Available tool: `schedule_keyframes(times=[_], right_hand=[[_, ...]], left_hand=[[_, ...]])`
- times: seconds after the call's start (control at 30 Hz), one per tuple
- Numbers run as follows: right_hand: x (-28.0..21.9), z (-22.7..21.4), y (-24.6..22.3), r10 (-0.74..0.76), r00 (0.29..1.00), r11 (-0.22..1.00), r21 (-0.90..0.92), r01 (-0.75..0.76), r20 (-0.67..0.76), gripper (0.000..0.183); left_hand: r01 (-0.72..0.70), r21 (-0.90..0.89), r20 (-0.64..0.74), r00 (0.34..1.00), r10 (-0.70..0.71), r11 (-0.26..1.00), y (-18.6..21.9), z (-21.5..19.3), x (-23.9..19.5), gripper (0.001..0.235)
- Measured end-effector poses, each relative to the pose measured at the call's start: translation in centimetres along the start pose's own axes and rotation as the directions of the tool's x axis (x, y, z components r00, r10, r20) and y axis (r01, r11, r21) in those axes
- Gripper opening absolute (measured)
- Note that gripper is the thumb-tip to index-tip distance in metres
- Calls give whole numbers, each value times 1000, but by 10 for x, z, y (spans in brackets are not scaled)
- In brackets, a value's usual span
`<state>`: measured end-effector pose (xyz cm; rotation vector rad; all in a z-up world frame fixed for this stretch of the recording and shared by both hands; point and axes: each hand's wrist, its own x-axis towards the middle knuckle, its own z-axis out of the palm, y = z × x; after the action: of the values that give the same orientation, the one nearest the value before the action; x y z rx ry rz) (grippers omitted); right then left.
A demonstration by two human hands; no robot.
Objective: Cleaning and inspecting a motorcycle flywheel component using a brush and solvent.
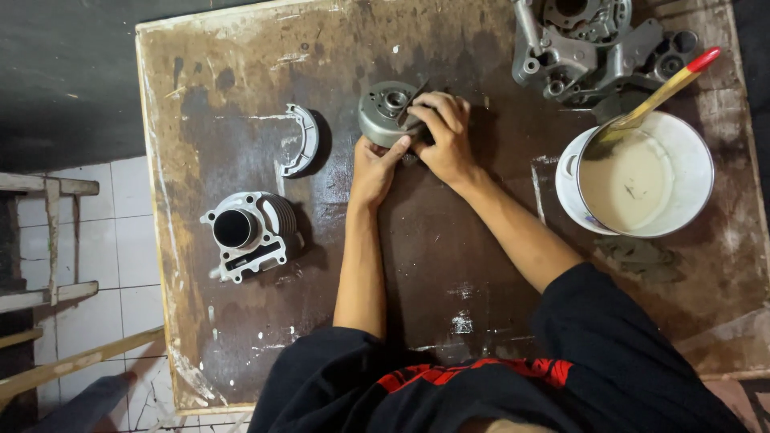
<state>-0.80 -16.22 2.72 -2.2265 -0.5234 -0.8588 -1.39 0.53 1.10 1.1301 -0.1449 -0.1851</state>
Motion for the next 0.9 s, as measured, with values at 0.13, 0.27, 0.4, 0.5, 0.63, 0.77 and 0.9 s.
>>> schedule_keyframes(times=[0.13,0.27,0.4,0.5,0.63,0.77,0.9], right_hand=[[10,-7,-14,15,1000,1000,-4,-15,9,44],[2,-2,-7,16,1000,999,-41,-15,15,53],[-3,3,1,-57,997,997,-40,59,49,52],[13,-12,-20,16,999,1000,-28,-14,44,57],[2,-5,-8,25,999,999,-41,-23,28,59],[-2,-2,-8,21,999,996,-85,-17,44,56],[1,-1,-9,48,999,994,-104,-46,19,57]], left_hand=[[-17,-5,-7,1000,17,1000,-2,-2,1,38],[3,13,-40,999,-2,1000,-18,-10,4,37],[-6,-104,-33,999,3,995,-5,-1,3,40],[-39,-69,-3,999,39,997,-9,-4,4,38],[86,-136,-79,992,-97,987,-55,-29,14,45],[65,-532,-21,996,-90,844,-29,-14,16,61],[15,-460,33,999,0,888,-28,-15,13,56]])
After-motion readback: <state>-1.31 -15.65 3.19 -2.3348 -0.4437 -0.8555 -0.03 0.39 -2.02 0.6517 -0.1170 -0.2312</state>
